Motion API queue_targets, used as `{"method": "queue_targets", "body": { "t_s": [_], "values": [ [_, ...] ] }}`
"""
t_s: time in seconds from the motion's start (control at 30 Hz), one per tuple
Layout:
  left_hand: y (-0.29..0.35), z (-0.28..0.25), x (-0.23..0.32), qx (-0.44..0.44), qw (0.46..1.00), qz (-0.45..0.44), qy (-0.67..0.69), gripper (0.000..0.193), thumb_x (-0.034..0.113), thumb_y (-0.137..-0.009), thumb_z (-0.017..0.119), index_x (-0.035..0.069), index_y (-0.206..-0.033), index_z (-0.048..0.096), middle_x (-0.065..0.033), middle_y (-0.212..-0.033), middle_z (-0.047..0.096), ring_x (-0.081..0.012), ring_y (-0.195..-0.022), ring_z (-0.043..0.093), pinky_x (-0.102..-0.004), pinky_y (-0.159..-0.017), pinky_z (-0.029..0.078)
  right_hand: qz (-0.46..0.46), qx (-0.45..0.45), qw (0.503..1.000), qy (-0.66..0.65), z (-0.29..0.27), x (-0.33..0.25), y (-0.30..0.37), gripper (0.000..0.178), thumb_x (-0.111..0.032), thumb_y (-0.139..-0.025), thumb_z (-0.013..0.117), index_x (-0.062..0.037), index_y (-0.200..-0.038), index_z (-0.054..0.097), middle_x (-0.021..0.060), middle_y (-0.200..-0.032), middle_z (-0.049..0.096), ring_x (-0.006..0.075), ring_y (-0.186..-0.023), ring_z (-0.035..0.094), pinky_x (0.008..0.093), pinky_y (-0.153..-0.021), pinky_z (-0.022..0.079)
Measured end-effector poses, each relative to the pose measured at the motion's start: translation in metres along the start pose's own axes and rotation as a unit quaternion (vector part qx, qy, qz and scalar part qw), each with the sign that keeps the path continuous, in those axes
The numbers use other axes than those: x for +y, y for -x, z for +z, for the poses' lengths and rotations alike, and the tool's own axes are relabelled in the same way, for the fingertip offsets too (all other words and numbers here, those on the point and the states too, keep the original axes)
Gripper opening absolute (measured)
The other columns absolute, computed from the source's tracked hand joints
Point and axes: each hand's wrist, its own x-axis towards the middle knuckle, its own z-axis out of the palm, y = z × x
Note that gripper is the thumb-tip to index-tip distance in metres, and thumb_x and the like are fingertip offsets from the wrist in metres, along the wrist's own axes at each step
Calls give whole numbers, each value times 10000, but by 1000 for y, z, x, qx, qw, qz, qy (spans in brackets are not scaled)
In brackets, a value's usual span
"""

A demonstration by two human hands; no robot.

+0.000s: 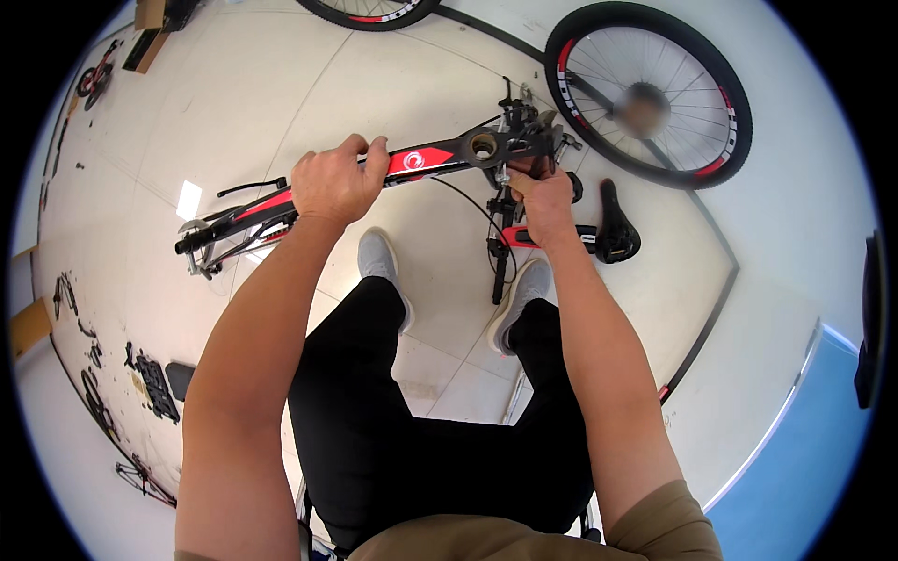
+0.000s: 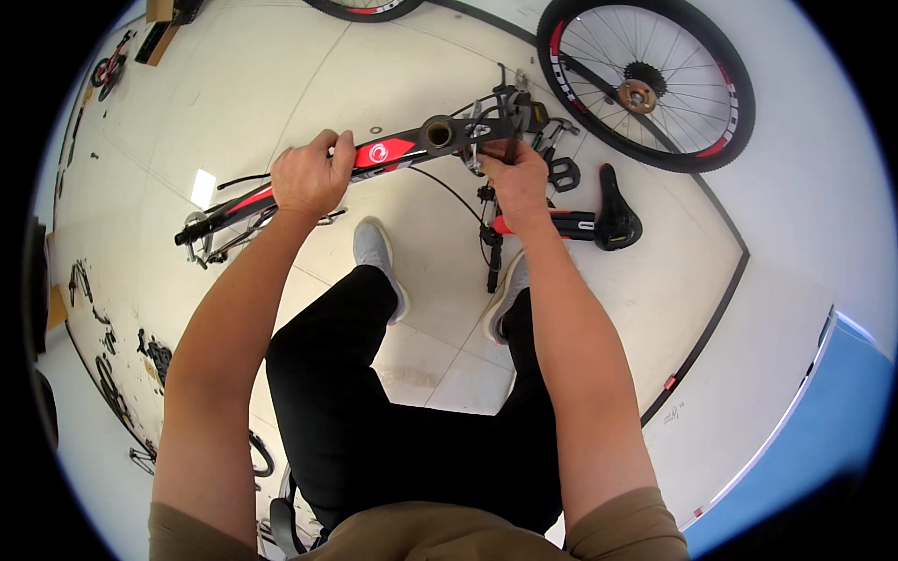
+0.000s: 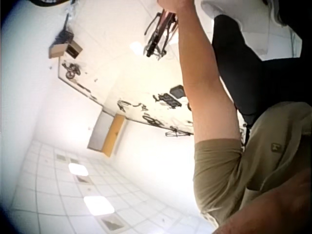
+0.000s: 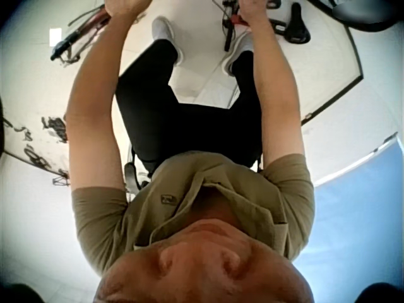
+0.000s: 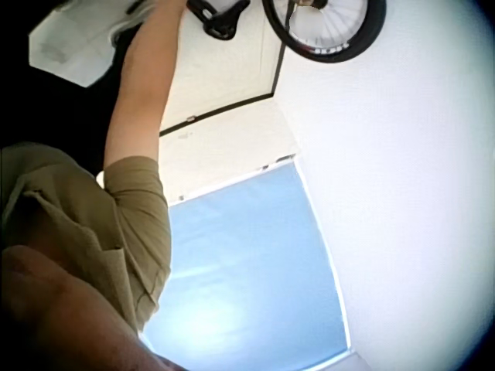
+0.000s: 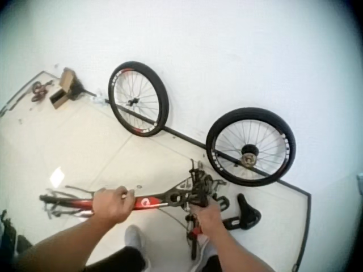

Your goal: The person is assembling a bicycle frame on the floor. They use a wrench to tighten bolts on the frame and handle various bicycle parts including wheels, a seat, and pedals.

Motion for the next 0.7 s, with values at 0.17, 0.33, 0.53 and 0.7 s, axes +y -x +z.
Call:
{"method": "queue_targets", "body": {
  "t_s": [0.17, 0.33, 0.53, 0.7],
  "values": [
    [-2, 0, 6, 7, 1000, 9, -2, 421, 480, -920, 504, 142, -796, 723, -120, -564, 622, -353, -556, 599, -437, -630, 490, 0, 31, 999, -13, -6, -5, 7, 140, 29, -847, 665, -3, -981, 691, 26, -837, 679, 75, -638, 527, 231, -557, 401],
    [-2, 3, 3, 23, 999, 33, 8, 395, 438, -955, 491, 117, -844, 693, -172, -634, 644, -423, -622, 626, -517, -600, 488, 79, 187, 973, -106, 0, -39, 31, 156, 70, -862, 544, -9, -970, 624, 63, -841, 665, 81, -609, 479, 231, -515, 368],
    [0, 3, 0, 9, 999, 31, -2, 409, 430, -970, 457, 115, -823, 673, -200, -661, 647, -449, -637, 612, -541, -609, 469, 238, 97, 868, -425, -3, -68, 109, 92, 35, -856, 512, 1, -936, 544, 95, -897, 608, 100, -572, 456, 240, -454, 337],
    [0, 3, 5, 10, 1000, 25, -3, 428, 429, -973, 431, 107, -799, 653, -206, -660, 637, -460, -647, 604, -557, -617, 460, 339, 39, 819, -460, 11, -48, 123, 61, -15, -888, 534, -12, -948, 549, 77, -896, 601, 74, -594, 449, 215, -448, 323]
  ]
}}
